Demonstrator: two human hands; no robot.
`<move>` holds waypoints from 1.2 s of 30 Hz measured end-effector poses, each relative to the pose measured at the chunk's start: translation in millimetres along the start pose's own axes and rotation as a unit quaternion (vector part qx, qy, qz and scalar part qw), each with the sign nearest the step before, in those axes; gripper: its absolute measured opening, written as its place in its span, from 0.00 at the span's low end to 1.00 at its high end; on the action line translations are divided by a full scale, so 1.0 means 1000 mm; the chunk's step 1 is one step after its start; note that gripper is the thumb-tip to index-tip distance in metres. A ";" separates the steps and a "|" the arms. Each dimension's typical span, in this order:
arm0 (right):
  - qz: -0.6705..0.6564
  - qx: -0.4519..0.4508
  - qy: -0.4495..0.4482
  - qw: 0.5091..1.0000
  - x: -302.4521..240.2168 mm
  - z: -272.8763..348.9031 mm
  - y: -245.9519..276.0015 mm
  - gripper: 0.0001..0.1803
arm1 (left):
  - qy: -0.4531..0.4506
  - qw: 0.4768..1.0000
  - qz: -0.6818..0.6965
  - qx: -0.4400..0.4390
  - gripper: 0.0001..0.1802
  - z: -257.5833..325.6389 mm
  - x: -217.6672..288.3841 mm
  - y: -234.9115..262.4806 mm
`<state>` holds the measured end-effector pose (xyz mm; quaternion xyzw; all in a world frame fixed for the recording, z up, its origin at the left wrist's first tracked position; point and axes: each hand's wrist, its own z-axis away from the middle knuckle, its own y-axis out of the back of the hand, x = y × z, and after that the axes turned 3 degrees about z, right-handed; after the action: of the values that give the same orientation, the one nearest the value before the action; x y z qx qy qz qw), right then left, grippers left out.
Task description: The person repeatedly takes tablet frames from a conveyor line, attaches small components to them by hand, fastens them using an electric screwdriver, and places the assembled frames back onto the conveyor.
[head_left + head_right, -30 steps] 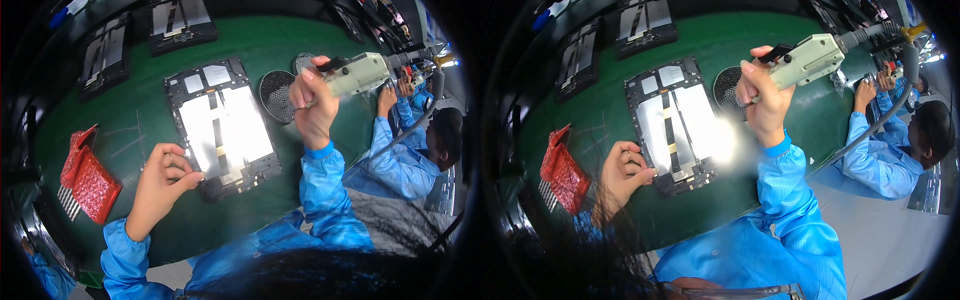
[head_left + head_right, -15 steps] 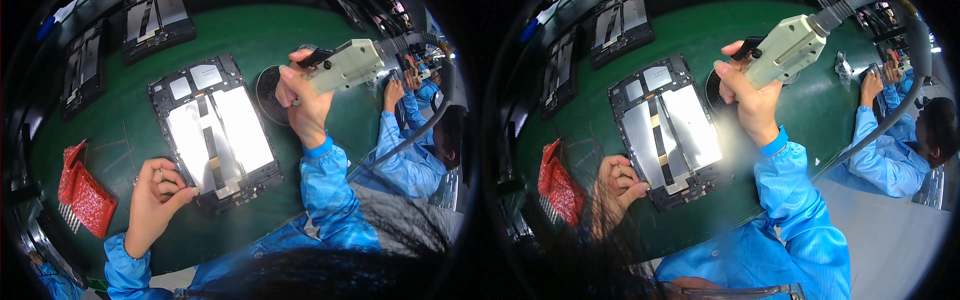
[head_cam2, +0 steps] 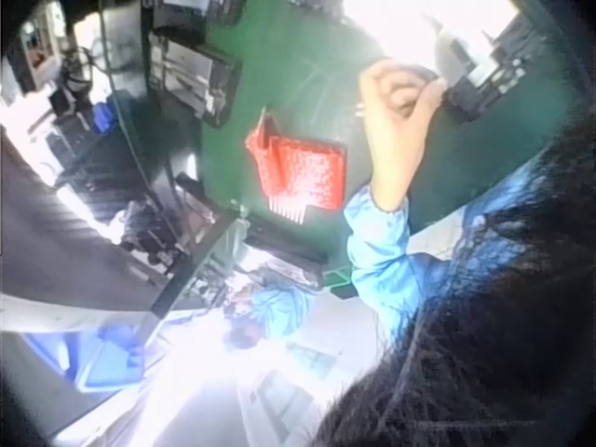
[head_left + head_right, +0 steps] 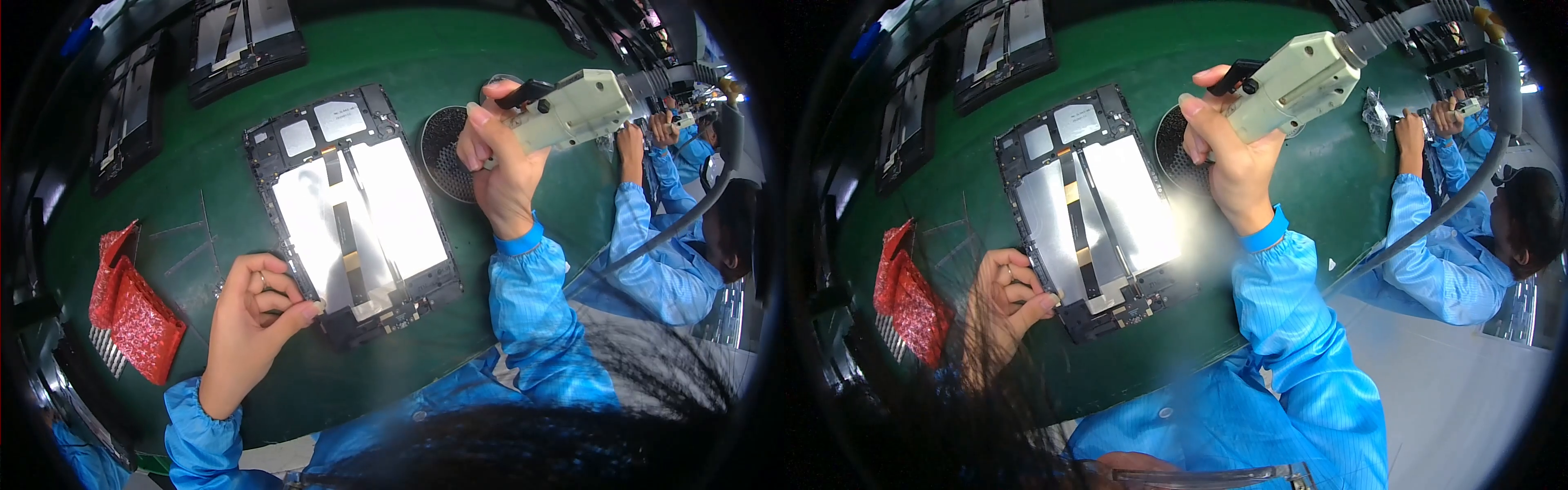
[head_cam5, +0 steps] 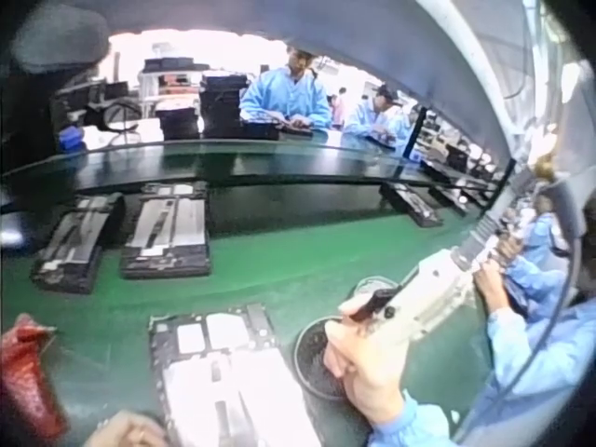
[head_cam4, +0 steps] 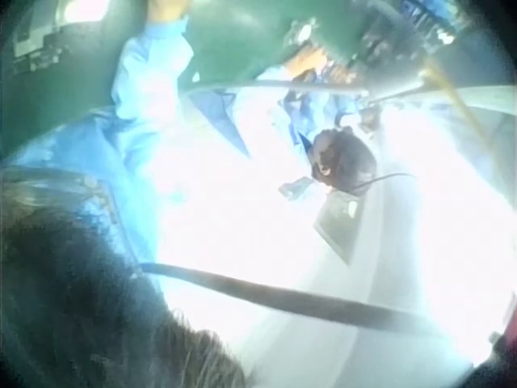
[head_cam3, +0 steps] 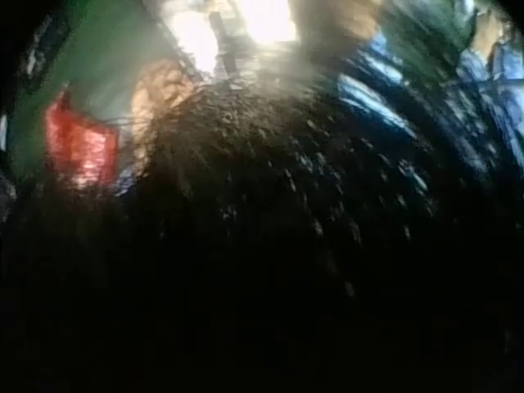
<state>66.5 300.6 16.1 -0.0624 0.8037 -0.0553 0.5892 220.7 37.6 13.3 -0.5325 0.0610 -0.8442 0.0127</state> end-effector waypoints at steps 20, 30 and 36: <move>-0.009 -0.035 0.040 0.999 -0.004 0.003 -0.008 0.17 | -0.006 0.997 0.036 -0.067 0.24 -0.005 -0.001 0.018; -0.094 -0.249 -0.061 0.962 -0.038 0.106 -0.101 0.21 | -0.023 0.998 0.032 -0.054 0.18 -0.003 -0.012 0.025; -0.069 -0.283 -0.088 0.953 -0.035 0.113 -0.107 0.20 | -0.074 0.996 0.001 -0.046 0.16 -0.003 -0.014 0.025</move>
<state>188.9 199.5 32.4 -0.2864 0.7248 0.1398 0.6108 222.8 14.5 -3.5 -0.5937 0.0994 -0.7985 -0.0060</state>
